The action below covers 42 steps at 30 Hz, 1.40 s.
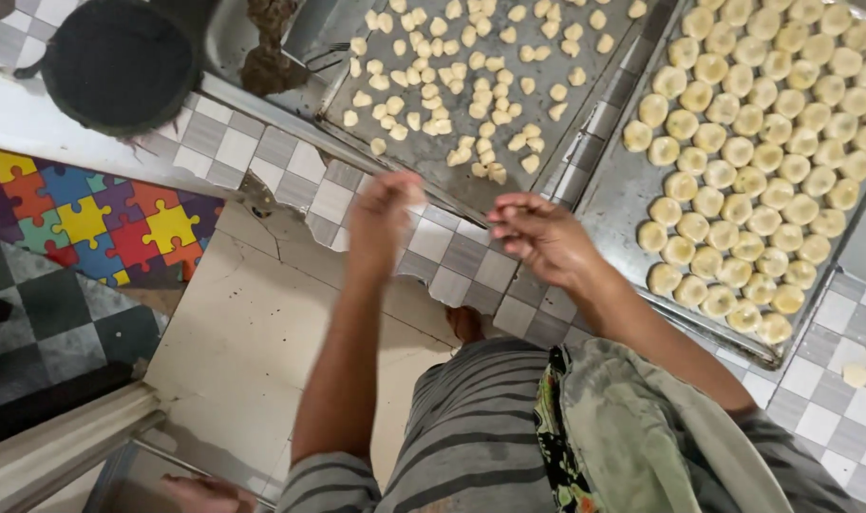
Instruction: Shaping small pieces of dough with filling and arranging them neatly on baking trays
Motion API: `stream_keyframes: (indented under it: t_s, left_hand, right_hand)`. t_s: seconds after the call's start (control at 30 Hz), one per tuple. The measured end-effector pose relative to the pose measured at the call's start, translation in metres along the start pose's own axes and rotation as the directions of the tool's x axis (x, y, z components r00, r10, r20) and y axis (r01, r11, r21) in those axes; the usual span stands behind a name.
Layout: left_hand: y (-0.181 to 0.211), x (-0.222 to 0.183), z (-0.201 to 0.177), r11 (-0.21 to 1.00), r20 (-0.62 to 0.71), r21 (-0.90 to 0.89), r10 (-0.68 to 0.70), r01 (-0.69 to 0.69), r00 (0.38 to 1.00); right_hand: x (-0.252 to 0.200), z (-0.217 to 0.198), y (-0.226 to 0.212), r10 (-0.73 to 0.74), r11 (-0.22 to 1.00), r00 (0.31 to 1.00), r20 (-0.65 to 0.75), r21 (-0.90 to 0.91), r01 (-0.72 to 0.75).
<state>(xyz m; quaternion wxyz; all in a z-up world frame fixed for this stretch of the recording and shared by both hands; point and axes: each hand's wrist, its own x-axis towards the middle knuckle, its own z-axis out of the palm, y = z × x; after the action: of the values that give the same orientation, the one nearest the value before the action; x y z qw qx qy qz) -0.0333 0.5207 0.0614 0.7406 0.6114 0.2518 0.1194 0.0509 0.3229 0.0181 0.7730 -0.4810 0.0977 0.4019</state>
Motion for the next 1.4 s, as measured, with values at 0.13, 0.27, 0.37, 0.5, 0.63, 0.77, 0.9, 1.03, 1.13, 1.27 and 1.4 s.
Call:
stream_keyframes:
  t_s: [0.13,0.27,0.37,0.5,0.63,0.77,0.9,1.03,1.13,1.27,1.4]
  left_hand:
    - [-0.027,0.075,-0.048,0.935,-0.122,-0.334,-0.171,0.122,0.978]
    - [-0.083,0.138,-0.076,0.804,-0.209,0.569,0.345,-0.173,0.915]
    - [-0.113,0.176,-0.087,0.398,-0.071,0.904,0.500,-0.156,0.863]
    - [-0.068,0.135,-0.071,0.904,-0.196,0.405,0.235,-0.140,0.952]
    - [-0.070,0.129,-0.090,0.878,0.058,-0.472,-0.056,0.076,0.997]
    - [-0.076,0.126,-0.090,0.992,-0.011,-0.126,0.009,-0.011,1.000]
    - [-0.104,0.134,-0.073,0.363,0.197,0.830,0.520,-0.424,0.831]
    - [-0.142,0.160,-0.085,0.079,0.308,0.908,0.538,-0.411,0.785]
    - [-0.148,0.164,-0.092,0.028,0.299,0.926,0.556,-0.377,0.776]
    - [-0.093,0.104,-0.038,0.900,-0.187,0.428,0.181,-0.085,0.966]
    - [-0.079,0.043,0.008,0.831,0.013,-0.455,-0.351,0.319,0.936]
  right_hand:
    - [-0.008,-0.014,-0.010,-0.018,1.000,1.000,-0.017,0.004,0.018]
    - [-0.027,-0.015,-0.009,-0.069,0.995,0.997,-0.023,-0.074,0.067]
    - [-0.034,-0.018,-0.003,-0.074,0.992,0.997,-0.007,-0.102,0.073]
    - [-0.047,-0.033,-0.001,-0.077,0.992,0.997,-0.007,-0.098,0.075]
    - [-0.068,-0.040,-0.015,-0.095,0.994,0.995,-0.037,-0.060,0.092]
    - [-0.082,-0.069,-0.012,-0.116,0.991,0.989,-0.091,-0.071,0.109]
    - [-0.101,-0.109,-0.005,-0.204,0.978,0.960,-0.191,-0.083,0.191]
    - [-0.137,-0.153,-0.012,-0.298,0.955,0.894,-0.334,-0.102,0.280]
    - [-0.177,-0.211,-0.017,-0.383,0.924,0.810,-0.445,-0.186,0.334]
    - [-0.247,-0.323,-0.020,-0.660,0.712,0.540,-0.522,-0.664,0.228]
    - [-0.311,-0.386,-0.044,-0.828,0.430,0.270,-0.492,-0.866,-0.257]
